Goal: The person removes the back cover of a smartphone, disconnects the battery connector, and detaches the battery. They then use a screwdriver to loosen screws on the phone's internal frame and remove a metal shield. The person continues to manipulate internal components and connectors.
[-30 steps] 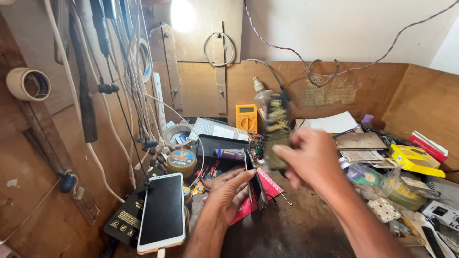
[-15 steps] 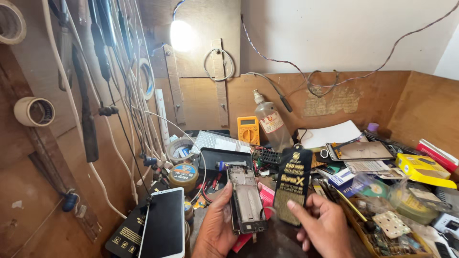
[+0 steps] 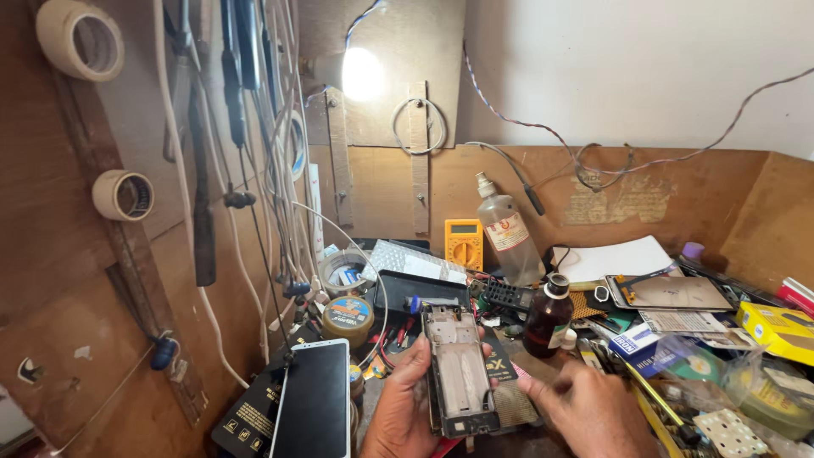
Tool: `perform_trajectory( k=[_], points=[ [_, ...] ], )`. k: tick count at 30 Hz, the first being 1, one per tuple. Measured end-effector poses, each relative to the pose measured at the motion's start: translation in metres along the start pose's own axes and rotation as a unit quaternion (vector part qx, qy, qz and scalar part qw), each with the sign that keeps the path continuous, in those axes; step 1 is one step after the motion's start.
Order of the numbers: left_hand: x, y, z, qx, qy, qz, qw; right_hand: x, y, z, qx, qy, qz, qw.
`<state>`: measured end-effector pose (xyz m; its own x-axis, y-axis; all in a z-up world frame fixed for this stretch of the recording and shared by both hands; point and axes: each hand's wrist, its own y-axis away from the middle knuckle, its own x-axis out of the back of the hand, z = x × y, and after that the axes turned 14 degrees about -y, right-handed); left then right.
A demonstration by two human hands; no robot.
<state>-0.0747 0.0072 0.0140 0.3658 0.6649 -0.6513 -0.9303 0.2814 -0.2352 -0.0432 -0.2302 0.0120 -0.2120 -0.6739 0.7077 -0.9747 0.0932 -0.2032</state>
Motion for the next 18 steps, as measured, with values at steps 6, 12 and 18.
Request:
perform_trajectory(
  k=[6, 12, 18],
  points=[
    [0.011, 0.000, -0.009, 0.028, -0.029, 0.046, 0.998, -0.009, -0.005, -0.055, 0.044, -0.337, -0.032, 0.940],
    [0.019, -0.002, -0.013, 0.046, 0.018, 0.082, 0.995, -0.038, -0.028, -0.083, 0.129, -0.422, -0.086, 0.893],
    [0.020, 0.001, -0.013, 0.044, 0.015, 0.112, 0.993, -0.046, -0.032, -0.081, 0.124, -0.418, -0.087, 0.896]
  ],
)
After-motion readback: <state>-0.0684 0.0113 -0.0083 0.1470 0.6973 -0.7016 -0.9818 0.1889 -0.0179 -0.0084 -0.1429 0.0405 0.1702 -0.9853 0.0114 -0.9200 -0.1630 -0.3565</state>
